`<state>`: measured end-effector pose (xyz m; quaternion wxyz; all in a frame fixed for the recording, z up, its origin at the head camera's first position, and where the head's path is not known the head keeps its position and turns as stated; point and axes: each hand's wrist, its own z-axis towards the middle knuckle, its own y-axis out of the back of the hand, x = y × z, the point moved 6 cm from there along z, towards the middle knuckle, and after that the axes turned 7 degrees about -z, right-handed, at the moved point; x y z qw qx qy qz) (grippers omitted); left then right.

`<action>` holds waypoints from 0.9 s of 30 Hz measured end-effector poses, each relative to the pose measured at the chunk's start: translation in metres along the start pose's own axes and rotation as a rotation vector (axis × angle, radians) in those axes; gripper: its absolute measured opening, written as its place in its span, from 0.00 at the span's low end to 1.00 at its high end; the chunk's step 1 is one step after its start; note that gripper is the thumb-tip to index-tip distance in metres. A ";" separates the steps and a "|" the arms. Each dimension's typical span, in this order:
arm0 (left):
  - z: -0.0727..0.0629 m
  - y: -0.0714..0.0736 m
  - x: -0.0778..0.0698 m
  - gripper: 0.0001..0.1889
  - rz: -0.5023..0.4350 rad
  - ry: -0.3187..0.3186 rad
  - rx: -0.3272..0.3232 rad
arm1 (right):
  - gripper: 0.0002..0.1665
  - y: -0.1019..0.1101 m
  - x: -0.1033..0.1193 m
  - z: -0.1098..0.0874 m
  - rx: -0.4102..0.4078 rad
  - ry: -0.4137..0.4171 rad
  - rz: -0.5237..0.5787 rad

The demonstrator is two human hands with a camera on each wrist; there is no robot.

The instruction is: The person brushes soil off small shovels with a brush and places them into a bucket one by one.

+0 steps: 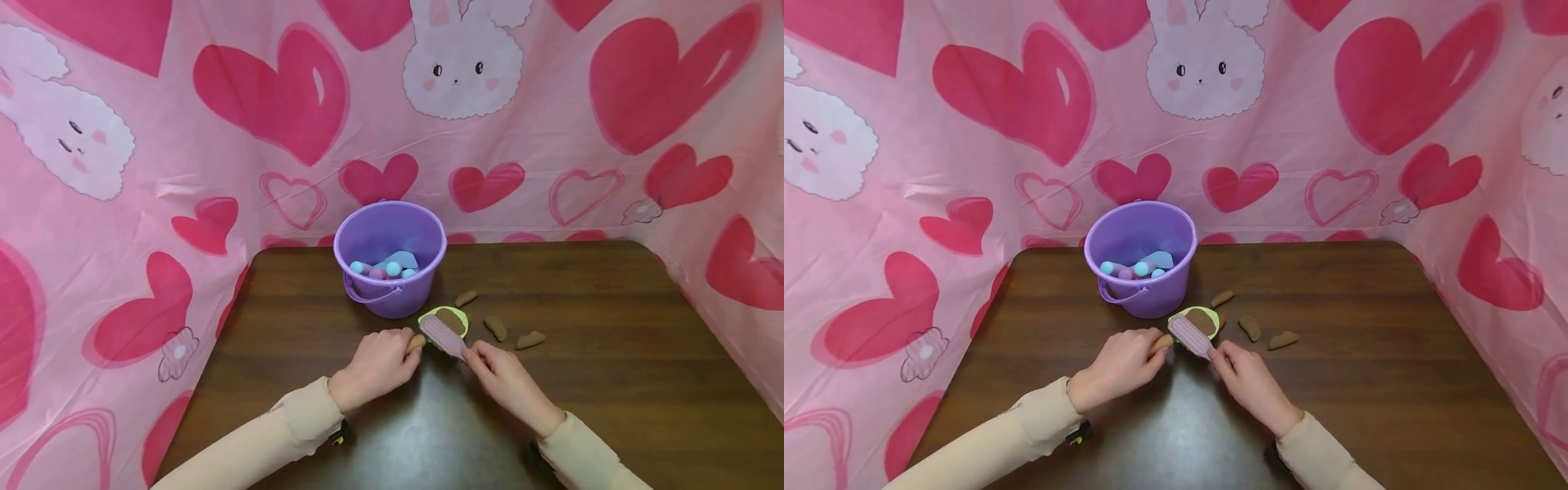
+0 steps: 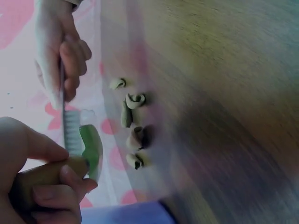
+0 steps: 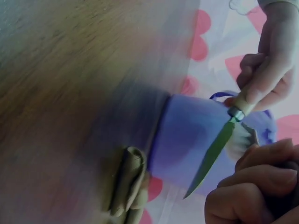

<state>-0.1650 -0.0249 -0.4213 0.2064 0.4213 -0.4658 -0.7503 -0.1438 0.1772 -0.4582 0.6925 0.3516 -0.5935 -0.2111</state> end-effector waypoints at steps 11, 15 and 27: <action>0.001 -0.001 -0.004 0.11 -0.032 -0.047 -0.035 | 0.17 0.011 -0.012 0.003 -0.151 -0.041 -0.059; 0.001 -0.001 -0.005 0.11 -0.038 -0.044 -0.028 | 0.17 0.011 -0.016 0.005 -0.175 -0.054 -0.060; 0.001 -0.003 -0.008 0.12 -0.057 -0.048 0.005 | 0.18 0.019 -0.018 0.006 -0.261 -0.042 -0.113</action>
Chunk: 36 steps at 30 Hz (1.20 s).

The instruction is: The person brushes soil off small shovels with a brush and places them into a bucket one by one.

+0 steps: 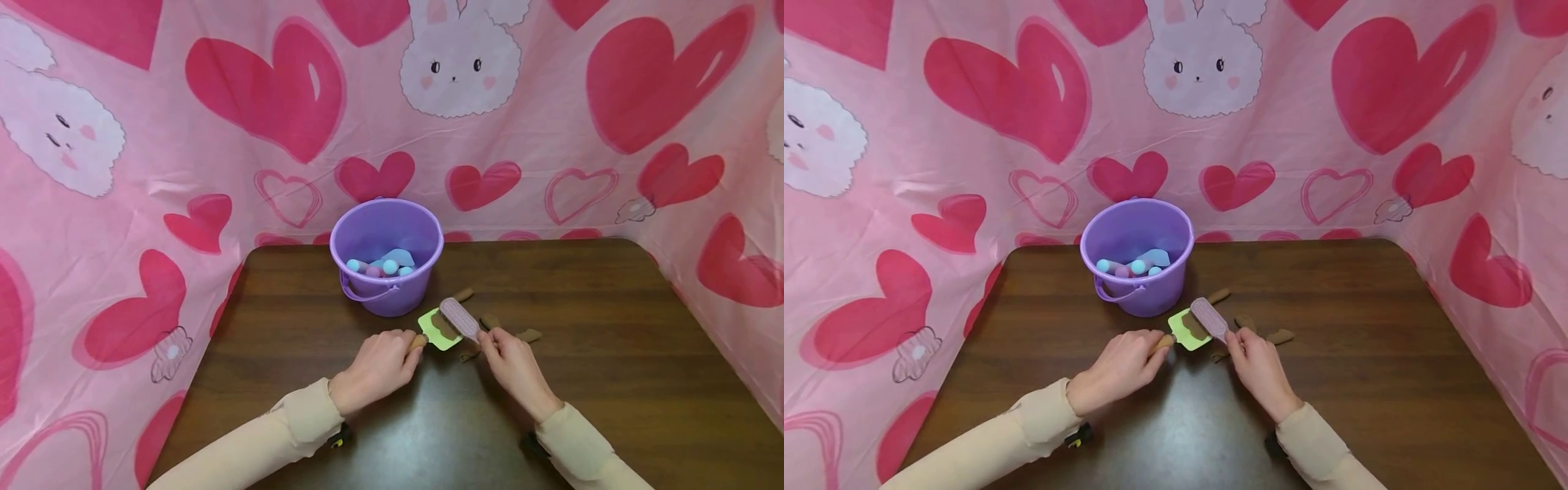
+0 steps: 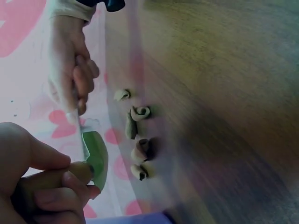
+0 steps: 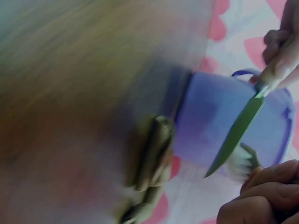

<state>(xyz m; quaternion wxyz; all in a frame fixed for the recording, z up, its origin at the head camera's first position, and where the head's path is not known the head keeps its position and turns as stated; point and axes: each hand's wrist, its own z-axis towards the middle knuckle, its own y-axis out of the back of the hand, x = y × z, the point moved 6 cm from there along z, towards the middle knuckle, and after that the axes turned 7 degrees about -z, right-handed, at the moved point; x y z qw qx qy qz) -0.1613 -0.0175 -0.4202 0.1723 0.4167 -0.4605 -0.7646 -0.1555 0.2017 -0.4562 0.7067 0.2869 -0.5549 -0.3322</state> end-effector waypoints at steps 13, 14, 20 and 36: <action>0.001 0.002 0.001 0.11 -0.014 0.013 -0.014 | 0.20 0.000 0.004 0.000 0.074 -0.029 -0.007; 0.000 0.002 0.001 0.10 -0.014 0.010 -0.013 | 0.20 0.001 0.001 0.000 0.066 -0.039 -0.010; -0.001 -0.001 0.002 0.11 0.012 0.019 0.002 | 0.18 -0.002 0.002 -0.002 0.076 0.007 0.023; -0.003 -0.001 0.001 0.10 -0.009 -0.008 0.003 | 0.19 0.005 -0.010 0.001 0.001 0.012 -0.030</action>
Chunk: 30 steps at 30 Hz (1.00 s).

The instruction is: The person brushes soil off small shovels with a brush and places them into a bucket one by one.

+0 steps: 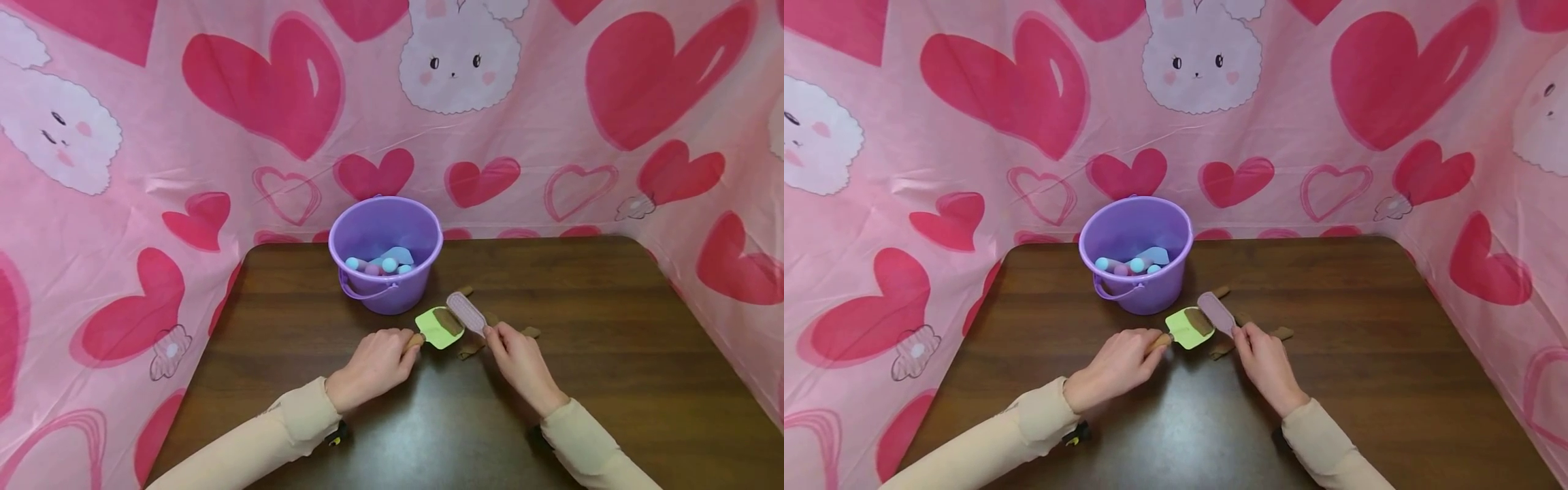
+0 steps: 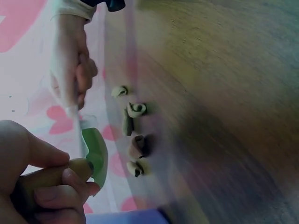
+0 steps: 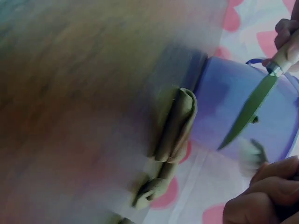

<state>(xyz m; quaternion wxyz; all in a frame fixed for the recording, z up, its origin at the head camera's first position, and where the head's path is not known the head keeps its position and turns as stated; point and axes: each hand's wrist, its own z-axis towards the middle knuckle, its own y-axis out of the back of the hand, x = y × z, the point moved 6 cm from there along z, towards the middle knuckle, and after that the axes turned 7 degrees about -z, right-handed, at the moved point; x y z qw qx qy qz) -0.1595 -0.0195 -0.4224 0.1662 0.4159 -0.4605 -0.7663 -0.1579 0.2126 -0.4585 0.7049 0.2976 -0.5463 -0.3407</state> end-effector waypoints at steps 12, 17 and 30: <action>0.000 -0.001 0.000 0.09 -0.010 -0.019 -0.021 | 0.17 -0.006 0.012 -0.004 0.037 0.033 0.004; -0.001 0.001 0.001 0.08 -0.010 -0.026 -0.049 | 0.20 -0.004 0.009 0.000 0.011 -0.010 -0.004; -0.003 -0.001 0.004 0.06 -0.025 -0.027 -0.012 | 0.19 0.008 -0.006 0.003 -0.051 -0.071 -0.043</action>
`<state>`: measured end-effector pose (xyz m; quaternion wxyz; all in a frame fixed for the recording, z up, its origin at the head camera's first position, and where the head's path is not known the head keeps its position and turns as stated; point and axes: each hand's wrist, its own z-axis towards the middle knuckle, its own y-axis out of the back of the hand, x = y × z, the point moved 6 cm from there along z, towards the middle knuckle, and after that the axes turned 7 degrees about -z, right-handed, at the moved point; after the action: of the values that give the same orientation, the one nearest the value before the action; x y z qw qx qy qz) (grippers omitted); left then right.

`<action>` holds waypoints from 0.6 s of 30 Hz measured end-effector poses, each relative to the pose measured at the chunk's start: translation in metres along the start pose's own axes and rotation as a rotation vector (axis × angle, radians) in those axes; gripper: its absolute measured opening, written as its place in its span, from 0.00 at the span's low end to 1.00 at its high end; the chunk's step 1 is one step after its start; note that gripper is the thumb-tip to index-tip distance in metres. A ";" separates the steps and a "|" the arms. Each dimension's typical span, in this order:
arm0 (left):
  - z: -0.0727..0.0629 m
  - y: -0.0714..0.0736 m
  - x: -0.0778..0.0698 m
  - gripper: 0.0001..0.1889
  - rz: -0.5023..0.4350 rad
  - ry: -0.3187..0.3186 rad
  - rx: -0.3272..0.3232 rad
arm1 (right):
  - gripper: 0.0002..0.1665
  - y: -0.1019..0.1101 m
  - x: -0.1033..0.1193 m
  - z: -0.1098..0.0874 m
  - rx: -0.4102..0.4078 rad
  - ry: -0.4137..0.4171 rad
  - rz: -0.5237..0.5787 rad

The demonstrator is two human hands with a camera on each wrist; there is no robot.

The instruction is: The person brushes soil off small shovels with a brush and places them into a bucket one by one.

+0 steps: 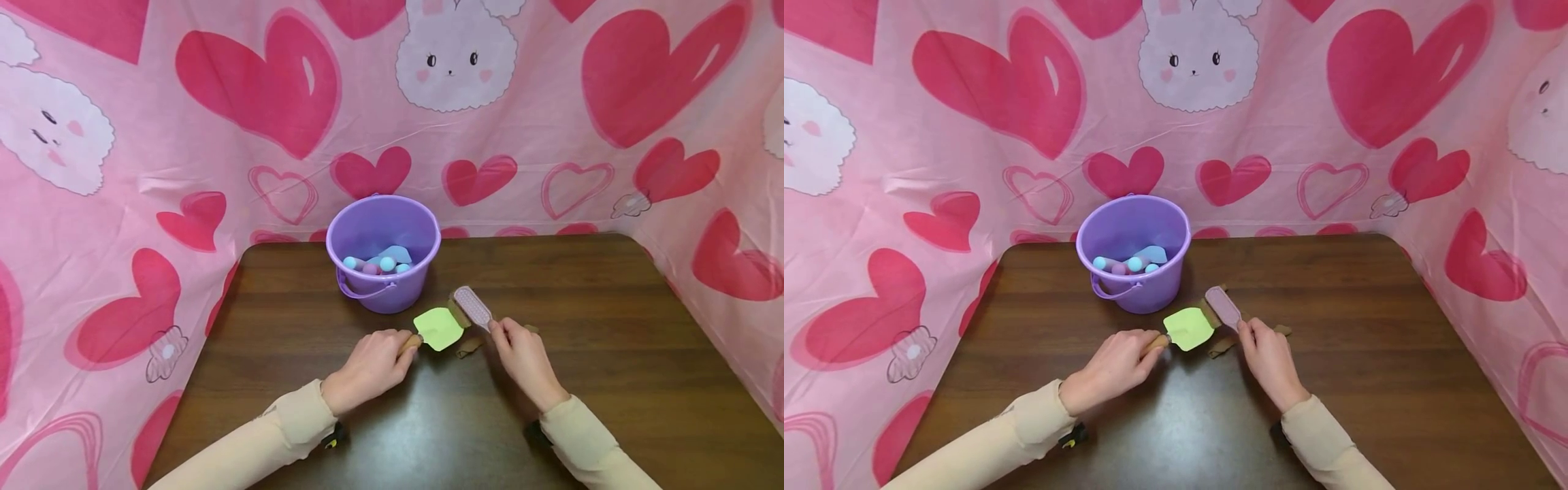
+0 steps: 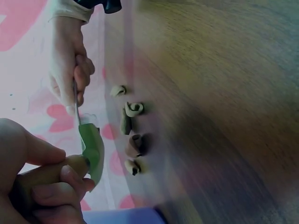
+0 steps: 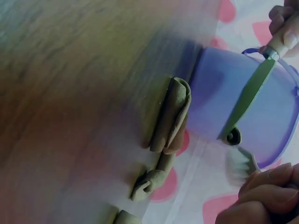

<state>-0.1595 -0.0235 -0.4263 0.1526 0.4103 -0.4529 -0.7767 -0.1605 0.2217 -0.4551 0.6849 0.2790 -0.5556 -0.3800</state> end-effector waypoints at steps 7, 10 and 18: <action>0.000 -0.001 0.002 0.07 0.022 0.035 -0.002 | 0.15 -0.010 0.024 -0.008 0.069 0.147 0.064; 0.000 -0.002 0.000 0.06 0.024 0.032 -0.004 | 0.15 -0.018 0.030 -0.010 0.150 0.155 0.077; -0.002 -0.003 0.002 0.05 0.036 0.037 -0.015 | 0.18 -0.017 0.022 -0.008 0.099 0.098 0.034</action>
<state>-0.1585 -0.0246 -0.4308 0.1781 0.4154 -0.4512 -0.7695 -0.1541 0.1936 -0.4582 0.7030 0.3211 -0.5442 -0.3263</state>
